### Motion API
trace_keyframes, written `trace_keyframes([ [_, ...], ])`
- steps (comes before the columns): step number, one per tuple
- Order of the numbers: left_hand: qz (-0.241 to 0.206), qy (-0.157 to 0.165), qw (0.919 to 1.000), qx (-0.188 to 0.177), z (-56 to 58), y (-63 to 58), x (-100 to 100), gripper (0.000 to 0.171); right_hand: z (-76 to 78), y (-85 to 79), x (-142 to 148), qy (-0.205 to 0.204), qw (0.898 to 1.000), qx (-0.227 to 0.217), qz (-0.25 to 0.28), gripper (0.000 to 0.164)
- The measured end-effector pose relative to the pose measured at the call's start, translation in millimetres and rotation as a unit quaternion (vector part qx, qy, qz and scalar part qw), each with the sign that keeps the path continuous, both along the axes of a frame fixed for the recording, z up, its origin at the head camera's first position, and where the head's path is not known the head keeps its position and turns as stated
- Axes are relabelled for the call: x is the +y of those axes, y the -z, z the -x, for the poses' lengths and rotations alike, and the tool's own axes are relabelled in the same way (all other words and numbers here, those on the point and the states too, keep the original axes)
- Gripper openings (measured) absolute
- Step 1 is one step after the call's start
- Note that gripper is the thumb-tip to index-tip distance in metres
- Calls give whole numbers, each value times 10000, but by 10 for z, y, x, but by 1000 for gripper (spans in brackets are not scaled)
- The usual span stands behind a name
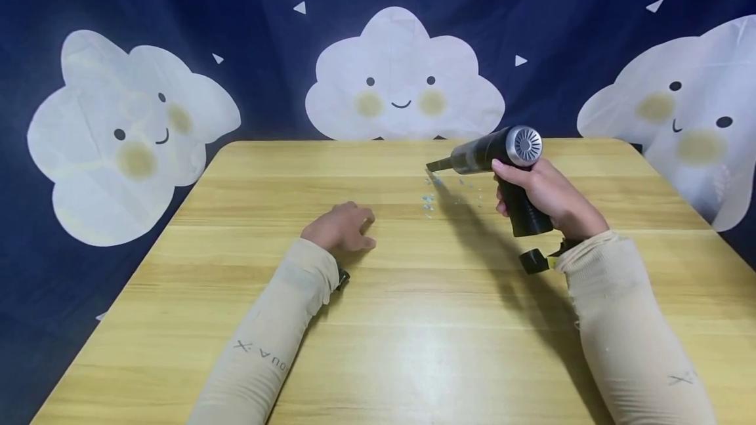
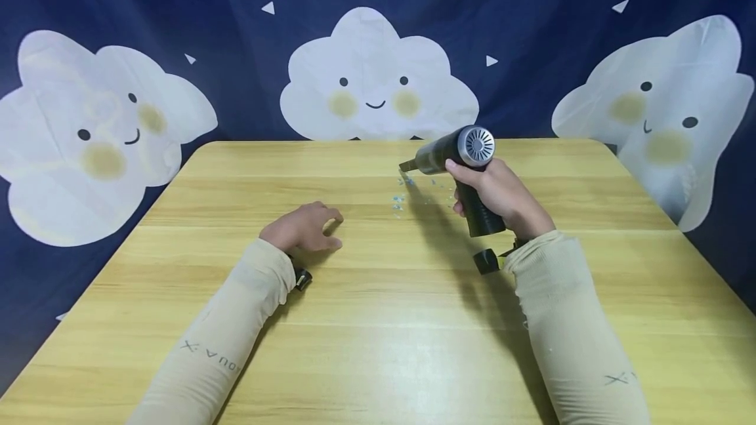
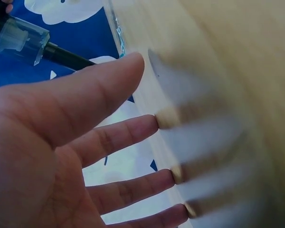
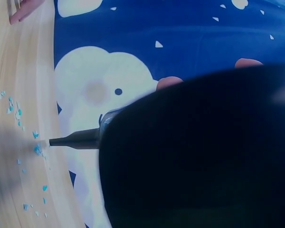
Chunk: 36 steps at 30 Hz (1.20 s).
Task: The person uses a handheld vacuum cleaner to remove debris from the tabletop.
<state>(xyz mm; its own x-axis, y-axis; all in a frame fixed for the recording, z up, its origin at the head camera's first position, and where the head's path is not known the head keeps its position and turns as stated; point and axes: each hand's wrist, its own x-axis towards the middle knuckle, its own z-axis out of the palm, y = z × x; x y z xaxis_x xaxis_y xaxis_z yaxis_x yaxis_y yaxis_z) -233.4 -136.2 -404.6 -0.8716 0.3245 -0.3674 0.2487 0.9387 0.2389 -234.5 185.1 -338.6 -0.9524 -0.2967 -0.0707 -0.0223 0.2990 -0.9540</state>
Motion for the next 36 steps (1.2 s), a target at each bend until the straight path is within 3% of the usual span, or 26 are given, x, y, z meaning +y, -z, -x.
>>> trace_keyframes([
  [4,-372,-155,9992,34,82,9,24,53,-16,-11,-2,-8,10000,0,-52,42],
  [6,-1056,-448,9934,92,161,28,75,48,-18,-17,-4,-12,10000,-7,-75,43],
  [8,-2045,-857,9751,49,250,37,164,43,-18,-23,-2,-24,10000,-10,-73,44],
  [9,-2644,-1061,9586,-22,295,32,223,41,-19,-27,1,-25,10000,3,-74,44],
  [10,-3275,-1261,9362,-166,341,20,290,39,-20,-31,3,-14,10000,14,-48,44],
  [11,-3958,-1481,9054,-404,383,-1,362,38,-26,-35,5,9,10000,31,-27,43],
  [12,-4635,-1651,8679,-680,426,-24,440,38,-33,-40,7,40,10000,40,-8,42],
  [13,-5305,-1845,8211,-1014,466,-52,522,41,-42,-43,9,65,10000,50,14,42],
  [14,-5932,-2051,7661,-1381,506,-77,601,43,-52,-44,12,70,10000,56,33,41],
  [16,-6909,-2479,6464,-2085,590,-108,742,47,-69,-43,8,54,9999,40,76,40],
  [17,-7249,-2729,5856,-2388,626,-116,805,49,-74,-41,1,23,10000,27,88,40],
  [18,-7481,-3009,5299,-2626,655,-120,857,52,-77,-38,-7,-9,10000,7,95,41],
  [19,-7616,-3273,4834,-2813,681,-119,899,54,-78,-35,-17,-47,9999,-8,96,42],
  [20,-7688,-3503,4455,-2962,704,-116,933,57,-77,-34,-27,-81,9999,-25,100,43],
  [21,-7729,-3685,4151,-3076,728,-108,961,61,-78,-35,-38,-97,9999,-38,97,43],
  [24,-7812,-4017,3439,-3317,779,-75,1005,71,-76,-42,-60,-122,9998,-64,123,43],
  [25,-7844,-4070,3246,-3371,795,-58,1009,74,-78,-47,-63,-144,9998,-79,141,43],
  [27,-7904,-4141,2912,-3449,829,-14,1008,77,-82,-53,-66,-191,9996,-107,181,42],
  [29,-7970,-4152,2633,-3508,862,31,1003,79,-87,-58,-62,-255,9994,-119,195,42],
  [33,-8099,-4053,2288,-3571,932,111,1004,82,-87,-65,-41,-269,9994,-82,182,37],
  [34,-8132,-4020,2250,-3556,948,124,1007,83,-85,-66,-33,-253,9995,-70,175,36],
  [36,-8187,-3965,2276,-3474,980,143,1014,85,-80,-68,-18,-201,9996,-57,167,36],
])
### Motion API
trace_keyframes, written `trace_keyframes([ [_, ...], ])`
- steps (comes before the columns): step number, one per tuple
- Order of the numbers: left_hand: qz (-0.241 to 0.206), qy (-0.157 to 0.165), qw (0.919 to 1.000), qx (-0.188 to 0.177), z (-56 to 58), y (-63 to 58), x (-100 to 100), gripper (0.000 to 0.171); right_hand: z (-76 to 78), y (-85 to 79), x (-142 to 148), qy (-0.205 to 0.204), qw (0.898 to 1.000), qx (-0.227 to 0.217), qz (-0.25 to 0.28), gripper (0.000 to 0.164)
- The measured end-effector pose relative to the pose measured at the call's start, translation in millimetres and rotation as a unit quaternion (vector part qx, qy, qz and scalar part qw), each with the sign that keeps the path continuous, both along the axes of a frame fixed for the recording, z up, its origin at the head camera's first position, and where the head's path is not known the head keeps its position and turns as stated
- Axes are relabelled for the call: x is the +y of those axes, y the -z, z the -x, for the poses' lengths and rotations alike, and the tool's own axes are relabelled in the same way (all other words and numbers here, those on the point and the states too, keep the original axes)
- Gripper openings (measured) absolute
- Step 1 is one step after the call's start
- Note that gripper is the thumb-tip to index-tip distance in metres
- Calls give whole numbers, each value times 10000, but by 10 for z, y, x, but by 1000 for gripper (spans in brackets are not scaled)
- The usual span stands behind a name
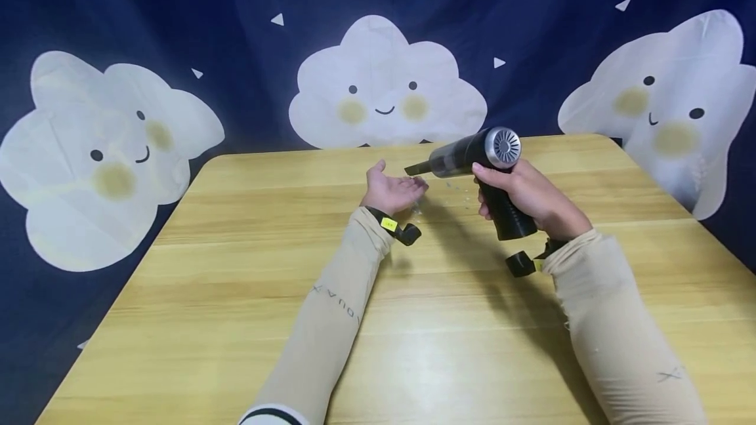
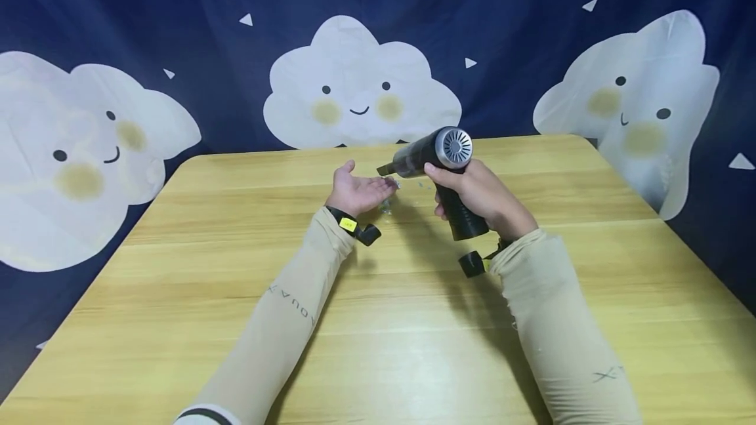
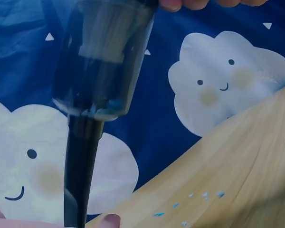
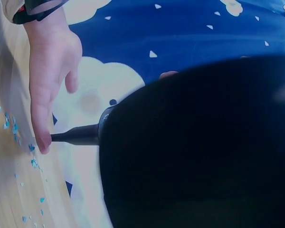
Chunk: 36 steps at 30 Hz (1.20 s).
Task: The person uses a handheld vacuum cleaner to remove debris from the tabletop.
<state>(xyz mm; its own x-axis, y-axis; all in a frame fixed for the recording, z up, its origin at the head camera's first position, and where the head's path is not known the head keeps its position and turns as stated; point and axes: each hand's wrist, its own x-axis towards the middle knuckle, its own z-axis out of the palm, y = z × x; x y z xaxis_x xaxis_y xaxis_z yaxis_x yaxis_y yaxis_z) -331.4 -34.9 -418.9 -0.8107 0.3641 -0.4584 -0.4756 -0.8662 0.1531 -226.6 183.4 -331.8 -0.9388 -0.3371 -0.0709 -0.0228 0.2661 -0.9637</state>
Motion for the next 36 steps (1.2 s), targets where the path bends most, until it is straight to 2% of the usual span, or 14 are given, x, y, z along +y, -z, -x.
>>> trace_keyframes([
  [4,315,-117,9992,196,34,24,-5,85,-6,1,15,45,10000,-16,-25,40],
  [10,757,-47,9965,358,57,42,-24,82,-18,-13,15,-12,10000,42,29,42],
  [13,791,-15,9959,434,69,51,-45,82,-15,-46,8,-101,9999,102,38,41],
  [18,695,-43,9965,473,89,54,-103,81,-6,-90,-18,7,10000,62,-38,36],
  [22,817,-50,9950,571,86,14,-149,81,-7,-115,-30,123,9998,71,-151,38],
  [28,1451,134,9858,840,42,-89,-227,78,-26,-134,-15,143,9994,65,-299,43],
  [31,1905,317,9745,1141,-7,-132,-289,73,-25,-113,-5,165,9994,48,-307,42],
  [32,2120,411,9674,1323,-29,-131,-313,71,-25,-101,-2,178,9994,36,-299,42],
  [33,2433,555,9563,1526,-58,-126,-336,68,-23,-88,1,187,9994,21,-279,40],
  [34,2803,720,9412,1745,-86,-115,-358,65,-24,-75,5,195,9995,11,-258,40],
  [35,3232,929,9202,2005,-118,-102,-377,62,-24,-60,11,177,9996,11,-228,39],
  [36,3708,1152,8931,2272,-157,-91,-394,59,-24,-49,18,172,9996,13,-201,38],
])
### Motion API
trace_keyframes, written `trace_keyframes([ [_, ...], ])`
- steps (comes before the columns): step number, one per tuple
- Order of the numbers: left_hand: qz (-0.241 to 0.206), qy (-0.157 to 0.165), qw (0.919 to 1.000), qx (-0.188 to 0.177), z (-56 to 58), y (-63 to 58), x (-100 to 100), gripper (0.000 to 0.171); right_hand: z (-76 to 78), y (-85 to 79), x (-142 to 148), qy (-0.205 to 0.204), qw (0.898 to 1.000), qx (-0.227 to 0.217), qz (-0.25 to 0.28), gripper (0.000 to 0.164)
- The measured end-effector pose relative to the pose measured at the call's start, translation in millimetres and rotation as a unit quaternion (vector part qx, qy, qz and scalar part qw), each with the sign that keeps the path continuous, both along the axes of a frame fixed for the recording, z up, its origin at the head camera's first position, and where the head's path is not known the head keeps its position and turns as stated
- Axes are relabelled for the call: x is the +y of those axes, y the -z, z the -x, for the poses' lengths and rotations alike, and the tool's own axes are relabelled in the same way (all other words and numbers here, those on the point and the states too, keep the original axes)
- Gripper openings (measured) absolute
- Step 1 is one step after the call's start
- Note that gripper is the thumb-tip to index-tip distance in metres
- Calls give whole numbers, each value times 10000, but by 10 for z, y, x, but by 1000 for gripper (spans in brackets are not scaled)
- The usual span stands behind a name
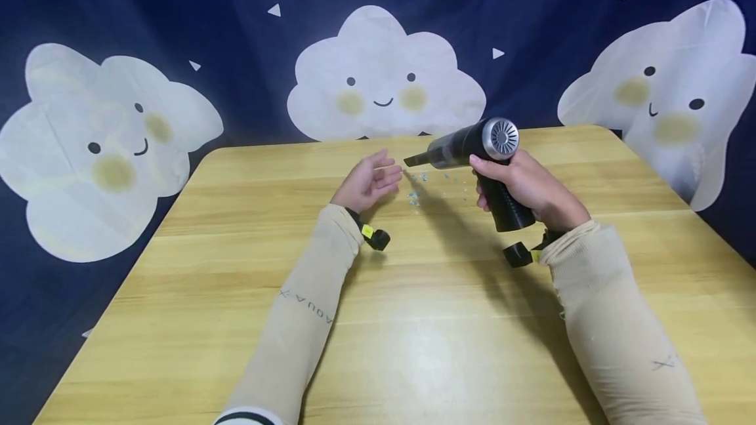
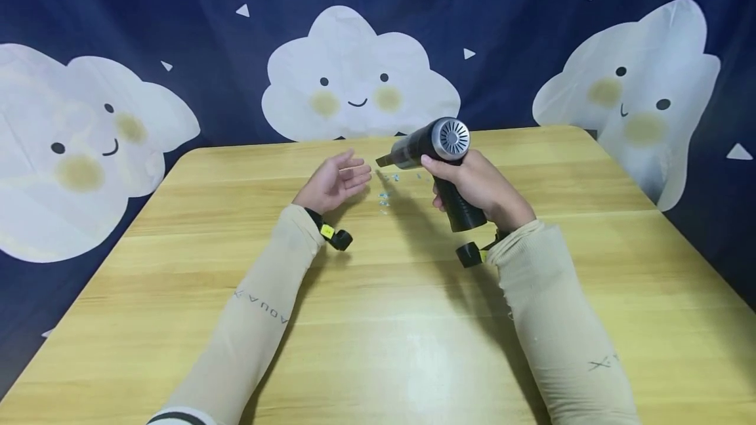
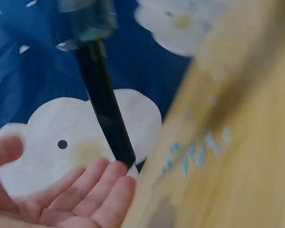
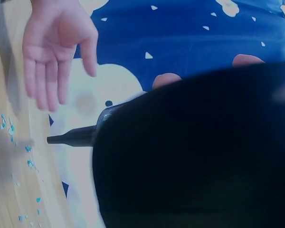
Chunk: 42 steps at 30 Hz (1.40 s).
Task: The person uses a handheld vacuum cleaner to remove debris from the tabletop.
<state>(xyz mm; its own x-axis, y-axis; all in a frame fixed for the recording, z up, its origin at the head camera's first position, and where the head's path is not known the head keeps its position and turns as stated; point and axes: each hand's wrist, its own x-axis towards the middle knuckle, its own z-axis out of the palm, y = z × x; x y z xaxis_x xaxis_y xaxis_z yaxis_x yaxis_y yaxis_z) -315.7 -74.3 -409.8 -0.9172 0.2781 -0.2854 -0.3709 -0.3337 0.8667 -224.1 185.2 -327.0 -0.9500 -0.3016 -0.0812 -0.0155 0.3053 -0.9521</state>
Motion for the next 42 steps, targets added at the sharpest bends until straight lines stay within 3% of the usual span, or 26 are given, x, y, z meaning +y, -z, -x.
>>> trace_keyframes([
  [1,619,231,9974,283,-38,8,-24,57,5,6,1,-8,10000,9,35,37],
  [2,1278,453,9894,529,-78,15,-50,57,10,9,7,-37,10000,34,59,36],
  [3,1978,680,9748,770,-119,13,-77,56,14,8,13,-38,9999,64,71,35],
  [4,2636,893,9554,993,-162,5,-105,55,18,8,23,-66,9999,101,57,36],
  [5,3267,1113,9302,1249,-202,-1,-132,55,23,12,34,-63,9999,135,45,36],
  [8,4787,1639,8441,1776,-308,-15,-229,55,34,25,59,19,9998,180,-45,38],
  [9,5125,1776,8187,1886,-338,-18,-262,55,38,34,62,75,9998,164,-65,39],
  [11,5586,2039,7775,2047,-399,-21,-324,56,48,55,71,165,9998,107,-100,41],
  [16,6223,2925,6883,2310,-550,-10,-438,56,73,113,98,280,9995,-6,-145,43],
  [18,6355,3221,6593,2401,-600,-1,-460,55,81,132,108,285,9994,-15,-174,44],
  [19,6392,3303,6513,2411,-620,2,-466,54,86,141,112,281,9994,-15,-184,44],
  [21,6416,3367,6442,2450,-647,4,-473,52,95,155,120,279,9994,0,-210,45],
  [24,6452,3331,6437,2417,-664,-5,-470,51,109,169,129,264,9994,-13,-208,45],
  [27,6504,3333,6381,2422,-664,-28,-466,51,122,161,135,279,9994,-6,-217,45],
  [31,6541,3296,6360,2427,-657,-71,-458,51,130,130,141,275,9993,73,-241,43],
  [42,6512,3272,6415,2395,-638,-51,-480,50,119,99,148,182,9992,7,-364,47],
])
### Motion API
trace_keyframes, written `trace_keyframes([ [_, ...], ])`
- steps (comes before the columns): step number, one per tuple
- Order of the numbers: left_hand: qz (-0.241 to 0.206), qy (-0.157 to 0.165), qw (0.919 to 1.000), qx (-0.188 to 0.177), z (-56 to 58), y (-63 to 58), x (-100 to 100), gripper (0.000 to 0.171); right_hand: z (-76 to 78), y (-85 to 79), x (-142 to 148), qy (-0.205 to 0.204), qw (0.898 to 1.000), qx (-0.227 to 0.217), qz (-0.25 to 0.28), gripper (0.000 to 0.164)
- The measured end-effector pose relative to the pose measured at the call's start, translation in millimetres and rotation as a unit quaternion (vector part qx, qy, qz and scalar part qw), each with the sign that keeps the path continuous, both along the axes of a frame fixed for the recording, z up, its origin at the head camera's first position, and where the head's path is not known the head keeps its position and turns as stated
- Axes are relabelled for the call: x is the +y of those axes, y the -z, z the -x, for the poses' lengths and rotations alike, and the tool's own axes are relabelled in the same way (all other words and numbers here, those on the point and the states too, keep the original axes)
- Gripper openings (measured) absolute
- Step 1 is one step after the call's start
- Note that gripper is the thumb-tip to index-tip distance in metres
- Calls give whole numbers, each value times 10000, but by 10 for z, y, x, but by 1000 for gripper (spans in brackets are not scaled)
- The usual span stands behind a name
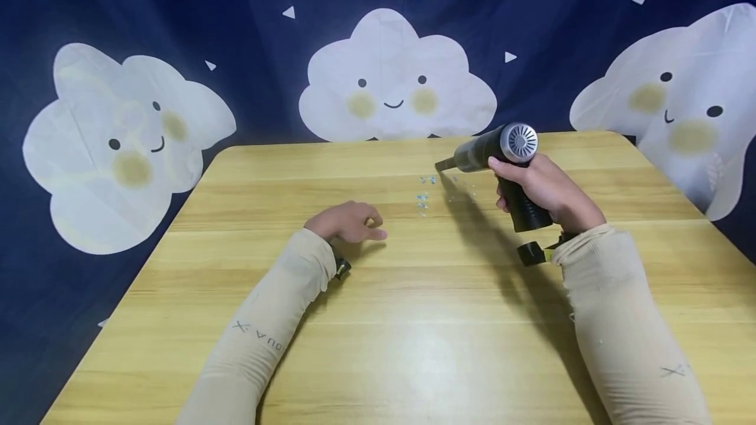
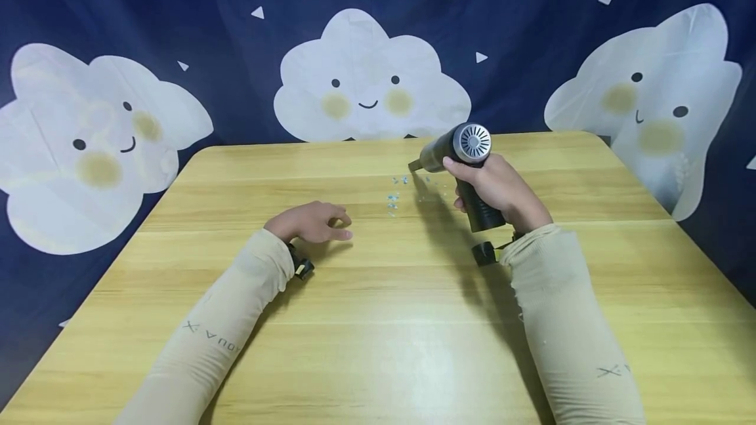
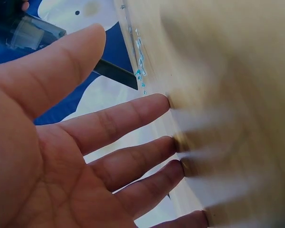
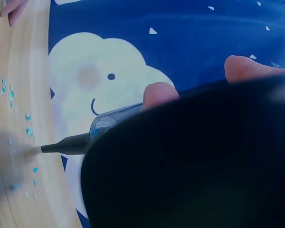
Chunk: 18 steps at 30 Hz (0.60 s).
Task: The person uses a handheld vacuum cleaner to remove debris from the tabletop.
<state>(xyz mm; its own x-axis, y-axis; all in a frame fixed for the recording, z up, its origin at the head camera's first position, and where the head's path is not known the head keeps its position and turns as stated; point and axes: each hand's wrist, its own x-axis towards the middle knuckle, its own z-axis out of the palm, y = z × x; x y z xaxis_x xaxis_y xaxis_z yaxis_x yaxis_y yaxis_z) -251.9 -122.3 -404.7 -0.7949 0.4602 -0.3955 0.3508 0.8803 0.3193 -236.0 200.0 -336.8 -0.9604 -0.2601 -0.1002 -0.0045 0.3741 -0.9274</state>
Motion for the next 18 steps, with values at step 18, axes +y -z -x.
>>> trace_keyframes([
  [18,-32,-24,10000,15,20,-14,-24,45,-28,-56,-25,-120,9999,3,-50,46],
])
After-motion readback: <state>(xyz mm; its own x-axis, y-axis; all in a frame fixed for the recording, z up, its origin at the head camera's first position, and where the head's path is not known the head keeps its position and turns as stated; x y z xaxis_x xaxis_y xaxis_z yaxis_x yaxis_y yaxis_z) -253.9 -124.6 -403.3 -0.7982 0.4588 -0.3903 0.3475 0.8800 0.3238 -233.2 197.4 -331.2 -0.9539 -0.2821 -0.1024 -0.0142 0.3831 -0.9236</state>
